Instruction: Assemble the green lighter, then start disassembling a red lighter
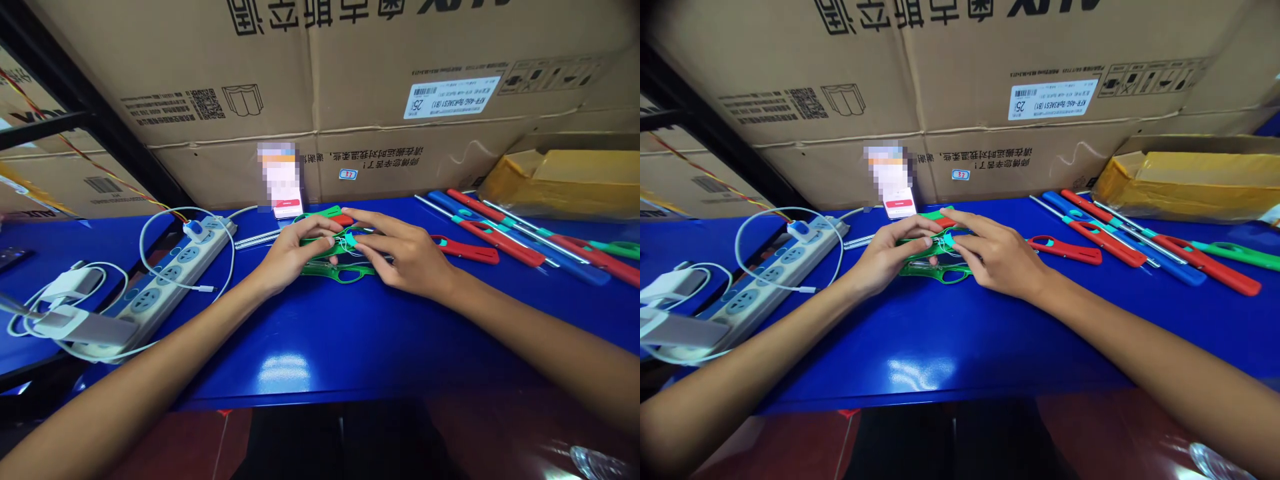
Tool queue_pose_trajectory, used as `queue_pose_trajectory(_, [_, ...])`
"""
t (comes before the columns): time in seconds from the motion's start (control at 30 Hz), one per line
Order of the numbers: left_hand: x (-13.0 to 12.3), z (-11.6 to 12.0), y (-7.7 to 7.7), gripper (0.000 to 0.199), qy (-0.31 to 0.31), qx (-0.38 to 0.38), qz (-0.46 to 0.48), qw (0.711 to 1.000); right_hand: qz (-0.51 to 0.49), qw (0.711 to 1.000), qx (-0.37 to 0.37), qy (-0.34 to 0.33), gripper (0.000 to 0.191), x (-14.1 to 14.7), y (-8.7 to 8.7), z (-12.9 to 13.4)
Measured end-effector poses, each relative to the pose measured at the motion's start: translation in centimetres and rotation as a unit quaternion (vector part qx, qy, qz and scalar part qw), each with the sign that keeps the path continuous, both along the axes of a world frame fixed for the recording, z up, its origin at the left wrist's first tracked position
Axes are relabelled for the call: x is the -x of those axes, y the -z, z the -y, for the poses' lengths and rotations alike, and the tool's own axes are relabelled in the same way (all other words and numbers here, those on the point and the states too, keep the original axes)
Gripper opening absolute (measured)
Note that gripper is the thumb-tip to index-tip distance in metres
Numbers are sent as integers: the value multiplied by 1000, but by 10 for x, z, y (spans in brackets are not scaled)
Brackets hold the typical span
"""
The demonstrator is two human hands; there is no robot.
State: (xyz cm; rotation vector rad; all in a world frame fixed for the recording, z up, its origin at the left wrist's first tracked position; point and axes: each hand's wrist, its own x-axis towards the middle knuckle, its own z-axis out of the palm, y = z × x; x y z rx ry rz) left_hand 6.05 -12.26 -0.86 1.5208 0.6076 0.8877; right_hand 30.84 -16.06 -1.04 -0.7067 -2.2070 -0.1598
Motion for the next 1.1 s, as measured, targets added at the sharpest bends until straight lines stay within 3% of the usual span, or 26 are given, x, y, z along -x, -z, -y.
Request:
queue_pose_trajectory(0.33, [-2,4,-5,26,-25,-18,-28,999,20,1000,-4,1,25,-1,2,-2])
queue_pose_trajectory(0.5, [-1,4,-6,25,-27,-53,-47,997,-9,1000,29,3,24,0,0,-1])
queue_pose_trajectory(0.63, [2,0,-6,27,-24,-121,-81,989,-44,996,77,18,17,1,-3,-1])
queue_pose_trajectory(0.8, [6,-4,-10,25,-33,-243,-163,956,-68,990,120,24,8,1,-1,-3])
queue_pose_trajectory(1.1, [5,-4,-6,19,23,-188,-131,973,-47,997,62,6,4,0,11,-2])
